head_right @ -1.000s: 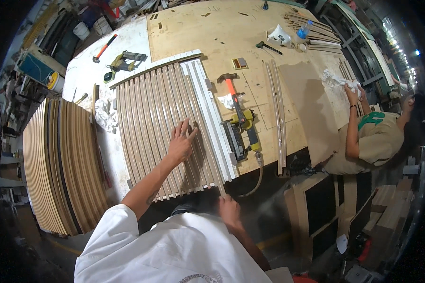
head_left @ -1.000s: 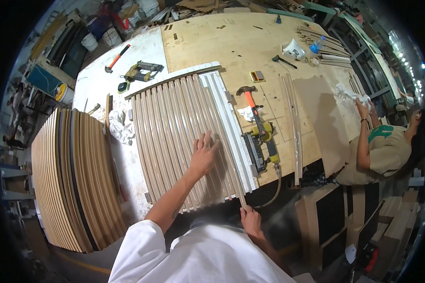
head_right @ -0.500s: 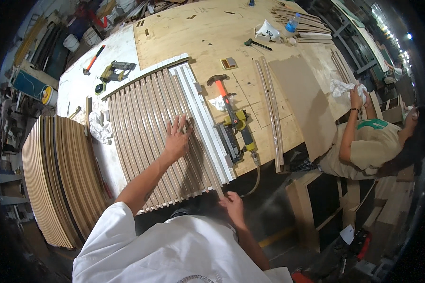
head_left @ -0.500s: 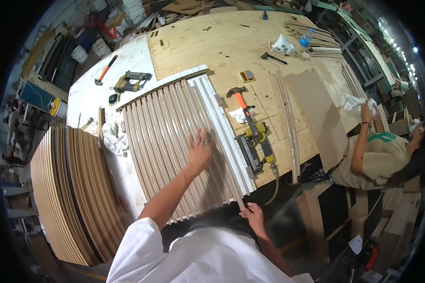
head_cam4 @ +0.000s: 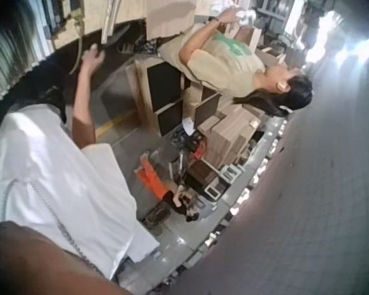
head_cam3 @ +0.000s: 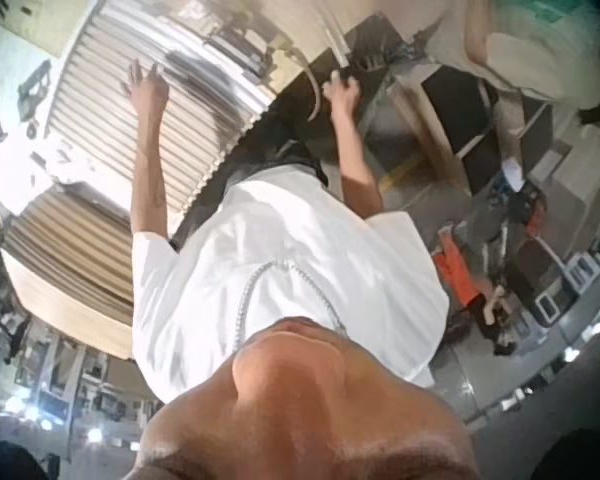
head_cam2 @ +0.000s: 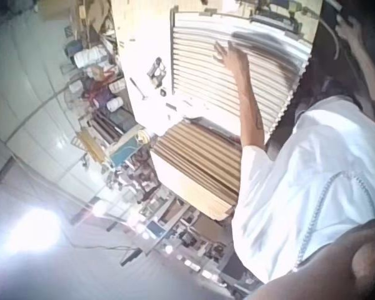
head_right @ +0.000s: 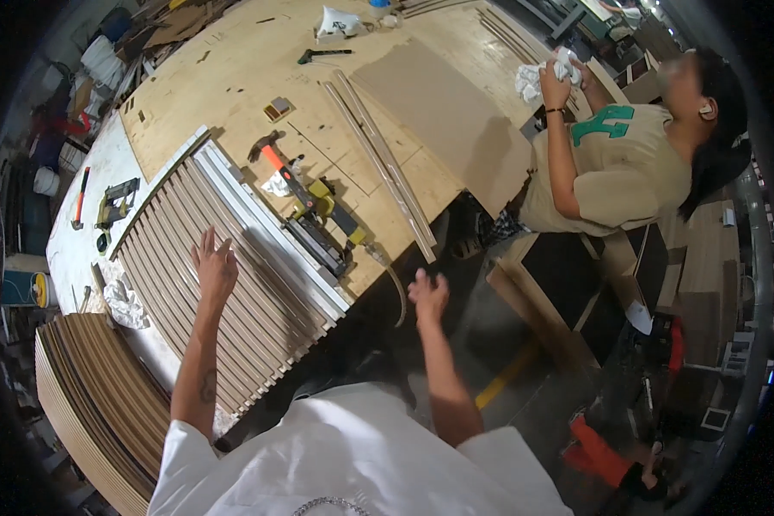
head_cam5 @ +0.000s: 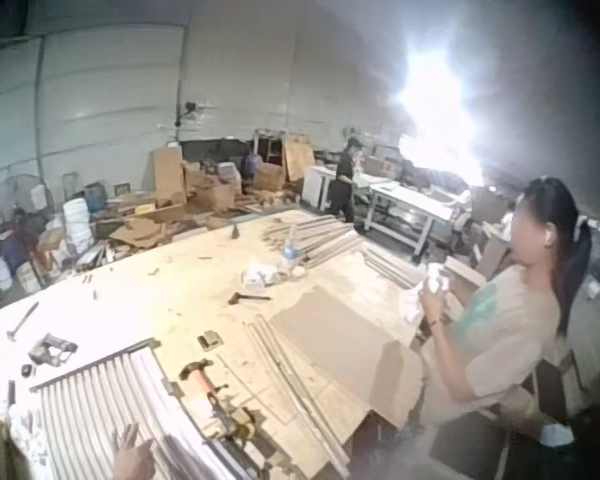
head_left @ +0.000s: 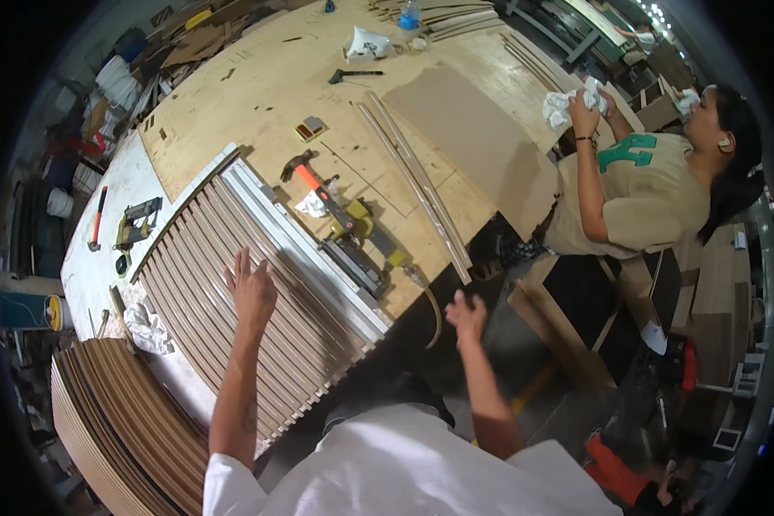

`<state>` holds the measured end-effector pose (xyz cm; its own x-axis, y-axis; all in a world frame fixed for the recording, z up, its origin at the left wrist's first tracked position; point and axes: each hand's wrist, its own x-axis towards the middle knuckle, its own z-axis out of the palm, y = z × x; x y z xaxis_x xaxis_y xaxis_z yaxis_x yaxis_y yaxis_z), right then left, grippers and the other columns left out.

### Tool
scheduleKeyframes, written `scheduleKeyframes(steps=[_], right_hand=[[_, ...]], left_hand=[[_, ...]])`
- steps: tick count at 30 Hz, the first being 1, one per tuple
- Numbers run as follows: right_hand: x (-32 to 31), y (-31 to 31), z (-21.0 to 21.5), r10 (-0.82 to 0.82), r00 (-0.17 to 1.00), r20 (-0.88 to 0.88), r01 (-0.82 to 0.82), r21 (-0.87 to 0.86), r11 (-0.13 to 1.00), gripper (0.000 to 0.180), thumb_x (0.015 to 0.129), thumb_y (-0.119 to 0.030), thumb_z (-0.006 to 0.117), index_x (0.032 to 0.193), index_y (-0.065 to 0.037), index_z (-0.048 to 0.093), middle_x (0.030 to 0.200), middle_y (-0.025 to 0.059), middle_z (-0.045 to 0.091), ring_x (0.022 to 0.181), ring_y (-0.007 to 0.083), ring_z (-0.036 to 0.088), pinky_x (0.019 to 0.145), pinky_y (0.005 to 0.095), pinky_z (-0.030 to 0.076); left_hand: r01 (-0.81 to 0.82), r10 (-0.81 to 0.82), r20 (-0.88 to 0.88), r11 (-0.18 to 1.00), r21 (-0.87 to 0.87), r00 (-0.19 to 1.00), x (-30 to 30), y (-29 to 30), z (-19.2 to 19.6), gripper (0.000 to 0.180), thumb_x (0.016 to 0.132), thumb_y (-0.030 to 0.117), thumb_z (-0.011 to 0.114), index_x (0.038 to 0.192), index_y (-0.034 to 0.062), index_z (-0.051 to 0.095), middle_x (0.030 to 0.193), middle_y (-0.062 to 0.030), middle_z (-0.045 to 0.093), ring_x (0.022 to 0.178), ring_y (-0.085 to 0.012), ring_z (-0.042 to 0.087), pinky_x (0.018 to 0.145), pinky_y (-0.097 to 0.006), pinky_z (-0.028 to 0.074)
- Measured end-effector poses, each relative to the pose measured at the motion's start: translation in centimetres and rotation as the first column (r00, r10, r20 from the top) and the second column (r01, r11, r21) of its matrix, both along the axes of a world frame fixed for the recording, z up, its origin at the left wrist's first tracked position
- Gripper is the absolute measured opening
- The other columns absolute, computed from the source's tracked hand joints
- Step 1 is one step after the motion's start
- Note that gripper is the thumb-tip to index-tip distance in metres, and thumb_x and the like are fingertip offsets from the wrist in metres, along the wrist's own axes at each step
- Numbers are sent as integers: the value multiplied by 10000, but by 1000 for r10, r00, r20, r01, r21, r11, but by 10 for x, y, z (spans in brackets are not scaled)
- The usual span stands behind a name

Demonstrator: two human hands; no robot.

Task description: Assembling wooden slats into a larger furniture panel using glue and tools.

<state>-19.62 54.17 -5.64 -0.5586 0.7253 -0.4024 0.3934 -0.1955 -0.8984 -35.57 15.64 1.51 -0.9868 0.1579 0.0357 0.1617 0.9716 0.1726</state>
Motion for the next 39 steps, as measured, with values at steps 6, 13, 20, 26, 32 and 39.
scheduleKeyframes(steps=[6,13,20,26,32,39], right_hand=[[-39,47,0,368,858,357,-505,462,729,270,872,-198,687,855,63,624,646,114,642,508,146,606,506,303,491],[37,-31,146,706,708,1,-691,-206,693,258,960,-184,561,824,34,575,695,100,636,549,150,636,491,264,526],[87,-88,127,736,645,207,-757,303,579,189,900,-188,629,926,-1,614,701,151,656,547,246,651,517,348,501],[50,-103,88,806,483,342,-724,674,148,253,906,-235,607,797,-26,516,676,191,605,635,401,614,531,459,489],[44,-100,62,747,420,516,-803,595,41,268,922,-267,582,823,-23,535,704,200,624,652,394,632,588,471,513],[50,-109,42,712,352,607,-866,500,3,298,924,-319,582,838,-36,540,806,205,650,707,393,645,618,481,518]], left_hand=[[-143,98,117,860,490,988,50,62,18,143,809,100,681,847,-17,610,793,-200,602,703,-370,590,642,-421,473],[-602,-338,563,-13,799,754,71,162,-5,578,965,468,506,1071,-89,616,999,-147,664,939,-236,651,841,-394,544],[-694,-296,631,-225,684,717,38,132,22,549,1018,473,324,1150,-10,550,1063,-138,614,910,-242,602,821,-429,497],[-667,-86,665,-197,718,742,31,88,-15,511,1006,470,373,1017,8,590,872,-118,633,854,-225,611,767,-428,509],[-282,193,207,687,669,959,42,60,-35,372,872,228,531,1172,9,548,951,-198,584,994,-398,537,869,-477,440],[-15,14,15,997,77,1000,15,25,-27,685,726,75,633,1387,122,461,1503,-202,250,1386,-405,231,1103,-546,220]])
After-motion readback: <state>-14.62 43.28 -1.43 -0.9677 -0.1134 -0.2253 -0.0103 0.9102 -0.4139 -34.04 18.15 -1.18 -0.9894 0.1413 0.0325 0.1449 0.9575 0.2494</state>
